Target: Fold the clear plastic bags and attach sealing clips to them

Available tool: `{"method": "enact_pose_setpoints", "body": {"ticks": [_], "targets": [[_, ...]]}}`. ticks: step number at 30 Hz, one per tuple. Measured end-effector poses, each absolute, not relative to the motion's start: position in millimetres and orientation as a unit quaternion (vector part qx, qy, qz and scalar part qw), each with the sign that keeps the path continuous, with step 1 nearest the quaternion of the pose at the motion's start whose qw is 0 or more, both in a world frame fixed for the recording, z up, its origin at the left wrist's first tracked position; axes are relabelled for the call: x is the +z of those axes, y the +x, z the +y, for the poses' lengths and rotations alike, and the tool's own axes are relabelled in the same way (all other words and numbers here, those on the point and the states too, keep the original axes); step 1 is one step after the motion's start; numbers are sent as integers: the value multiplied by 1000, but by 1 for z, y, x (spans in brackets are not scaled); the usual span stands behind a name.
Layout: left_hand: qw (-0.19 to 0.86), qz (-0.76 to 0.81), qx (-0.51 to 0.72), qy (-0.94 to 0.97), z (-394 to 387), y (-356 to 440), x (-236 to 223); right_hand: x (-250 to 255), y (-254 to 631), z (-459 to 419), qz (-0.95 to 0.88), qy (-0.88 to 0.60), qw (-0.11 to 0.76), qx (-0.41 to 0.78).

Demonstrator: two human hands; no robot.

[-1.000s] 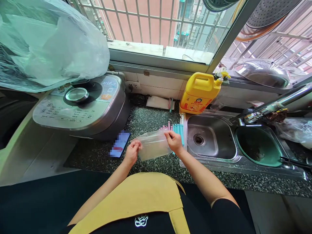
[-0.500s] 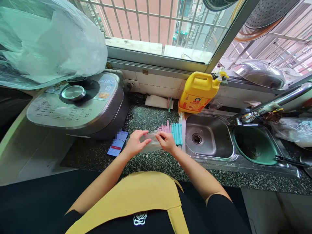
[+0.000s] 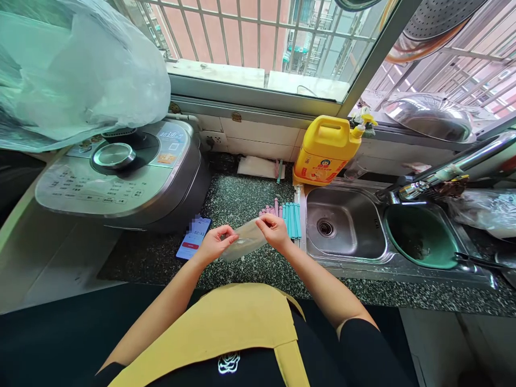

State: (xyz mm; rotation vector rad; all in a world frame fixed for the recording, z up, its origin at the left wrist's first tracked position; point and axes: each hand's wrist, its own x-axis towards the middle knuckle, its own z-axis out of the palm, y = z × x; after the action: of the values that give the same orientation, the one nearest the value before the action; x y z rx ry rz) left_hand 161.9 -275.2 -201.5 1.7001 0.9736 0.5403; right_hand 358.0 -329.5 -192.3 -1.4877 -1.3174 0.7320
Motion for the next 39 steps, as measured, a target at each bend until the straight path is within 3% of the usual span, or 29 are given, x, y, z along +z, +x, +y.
{"method": "enact_pose_setpoints", "body": {"ticks": [6,15,19,23,27,30,32,35,39], "targets": [[529,358,222,737,-265,174,-174,-185,350,-328,-598,-587,431,335],[678,379,294,557,-254,167,-169,-182,388,-333,-609,-601,326,401],[703,401,332,485,-252,161,-180,-195,389,-341,-505,-573,431,481],[713,419,321,461,-253,163,-194,-205,376,-342,-413,-581,527,463],[640,423,357,533,-251,158,-198,-204,371,-341,-425,-590,533,432],[472,401,391,681,-248,160,-184,-198,373,-340,-479,-584,506,416],[385,348,344,783,-245,168,-173,-193,375,-339,-520,-585,482,394],[365,267,241,859,-240,189,-164,-184,376,-338,-568,-583,452,364],[363,299,203,859,-236,207,-165,-181,372,-341,-584,-589,459,317]]}}
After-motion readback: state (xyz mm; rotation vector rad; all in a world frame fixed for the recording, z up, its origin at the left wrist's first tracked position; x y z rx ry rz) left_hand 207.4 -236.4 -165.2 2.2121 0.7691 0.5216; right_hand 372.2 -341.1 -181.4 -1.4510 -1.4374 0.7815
